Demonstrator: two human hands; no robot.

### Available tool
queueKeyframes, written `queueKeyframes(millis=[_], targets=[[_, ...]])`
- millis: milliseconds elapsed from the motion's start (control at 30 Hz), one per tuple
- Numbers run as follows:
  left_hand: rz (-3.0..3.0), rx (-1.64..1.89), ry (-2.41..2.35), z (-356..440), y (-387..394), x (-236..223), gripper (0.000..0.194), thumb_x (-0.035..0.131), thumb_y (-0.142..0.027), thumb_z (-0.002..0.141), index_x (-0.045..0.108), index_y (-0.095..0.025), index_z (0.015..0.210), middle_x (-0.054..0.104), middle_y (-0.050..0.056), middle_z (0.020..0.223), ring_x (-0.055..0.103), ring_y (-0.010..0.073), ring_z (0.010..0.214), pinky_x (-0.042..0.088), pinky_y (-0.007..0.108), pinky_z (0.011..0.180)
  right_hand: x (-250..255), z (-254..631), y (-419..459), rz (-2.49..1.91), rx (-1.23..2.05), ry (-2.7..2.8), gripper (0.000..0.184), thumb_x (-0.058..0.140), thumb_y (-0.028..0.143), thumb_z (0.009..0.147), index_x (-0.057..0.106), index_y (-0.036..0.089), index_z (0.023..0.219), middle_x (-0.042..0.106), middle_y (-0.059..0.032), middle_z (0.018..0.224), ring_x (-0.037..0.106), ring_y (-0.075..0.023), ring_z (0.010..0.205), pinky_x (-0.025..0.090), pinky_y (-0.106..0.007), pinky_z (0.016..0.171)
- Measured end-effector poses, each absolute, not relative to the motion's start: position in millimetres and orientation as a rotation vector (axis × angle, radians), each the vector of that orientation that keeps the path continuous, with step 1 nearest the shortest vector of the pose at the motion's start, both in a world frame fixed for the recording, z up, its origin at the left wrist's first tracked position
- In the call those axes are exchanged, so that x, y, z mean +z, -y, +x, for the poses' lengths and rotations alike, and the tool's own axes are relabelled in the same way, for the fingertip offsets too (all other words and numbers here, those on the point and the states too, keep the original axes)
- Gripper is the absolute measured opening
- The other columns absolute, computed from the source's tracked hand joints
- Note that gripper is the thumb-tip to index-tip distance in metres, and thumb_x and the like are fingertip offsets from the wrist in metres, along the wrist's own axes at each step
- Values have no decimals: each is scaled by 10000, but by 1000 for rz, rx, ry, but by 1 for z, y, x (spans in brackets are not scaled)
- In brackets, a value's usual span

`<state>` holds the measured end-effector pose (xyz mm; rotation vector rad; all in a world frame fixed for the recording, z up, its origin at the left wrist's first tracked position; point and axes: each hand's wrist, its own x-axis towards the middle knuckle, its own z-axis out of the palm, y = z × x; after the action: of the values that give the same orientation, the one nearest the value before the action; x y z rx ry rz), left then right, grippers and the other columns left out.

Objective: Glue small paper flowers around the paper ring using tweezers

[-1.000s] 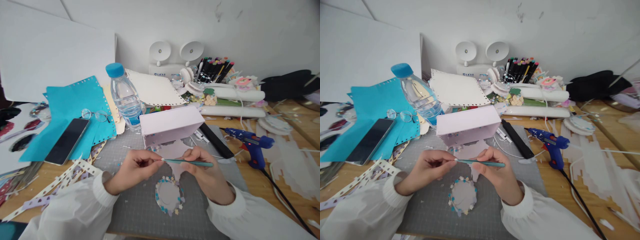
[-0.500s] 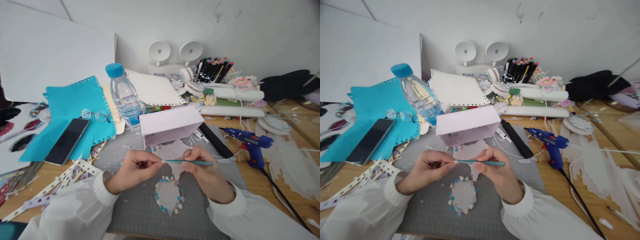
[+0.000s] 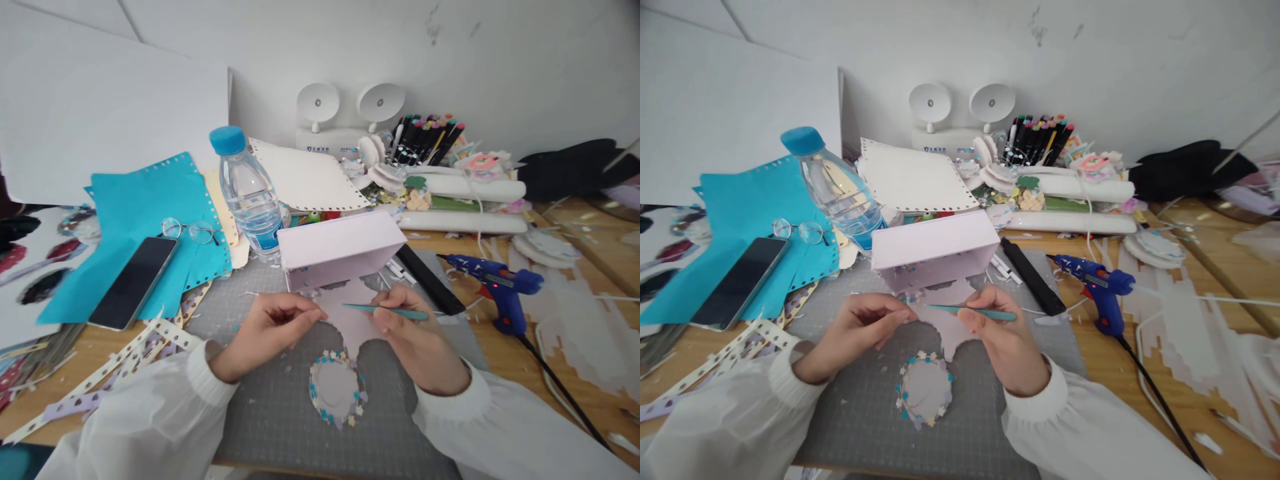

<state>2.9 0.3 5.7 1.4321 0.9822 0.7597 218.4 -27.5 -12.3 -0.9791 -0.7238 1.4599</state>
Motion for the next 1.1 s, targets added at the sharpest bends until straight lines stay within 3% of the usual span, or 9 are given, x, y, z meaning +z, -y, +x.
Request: queueKeyframes(millis=[200,500,633,767,1100], targets=[[1425,796,-1004,2,0,4,277,641,-361,818,716,-95,807,555,-1,523,381,53,410,287,177,391,-11,217,28,-1023,1380,811,295,829,323,609,557,213,640,557,29,659,493,-113,585,394,-261,541],[1444,776,-1016,4,2,6,273,655,-353,802,718,-89,833,538,-8,500,367,58,395,248,190,374,-22,220,35,-968,1222,1227,140,713,212,768,577,223,738,595,-4,737,574,-146,664,443,-274,564],[1437,980,-1068,0,3,4,278,594,-354,851,697,-116,751,471,-35,464,353,61,403,254,197,397,-17,216,36,-1003,888,1560,105,655,146,800,588,227,798,654,-45,788,642,-200,765,487,-343,660],[1363,1134,-1057,-5,2,-1,311,517,-335,904,670,-136,722,371,-58,434,317,65,395,234,216,418,-17,215,35,-923,562,1971,150,621,101,798,594,246,822,703,-48,820,652,-215,787,458,-383,698],[1349,1091,-1077,-4,0,-2,318,506,-349,897,660,-142,710,379,-49,441,314,83,406,229,245,443,-19,211,32,-962,412,2139,167,550,88,831,591,244,785,707,-42,780,641,-203,722,431,-368,665]])
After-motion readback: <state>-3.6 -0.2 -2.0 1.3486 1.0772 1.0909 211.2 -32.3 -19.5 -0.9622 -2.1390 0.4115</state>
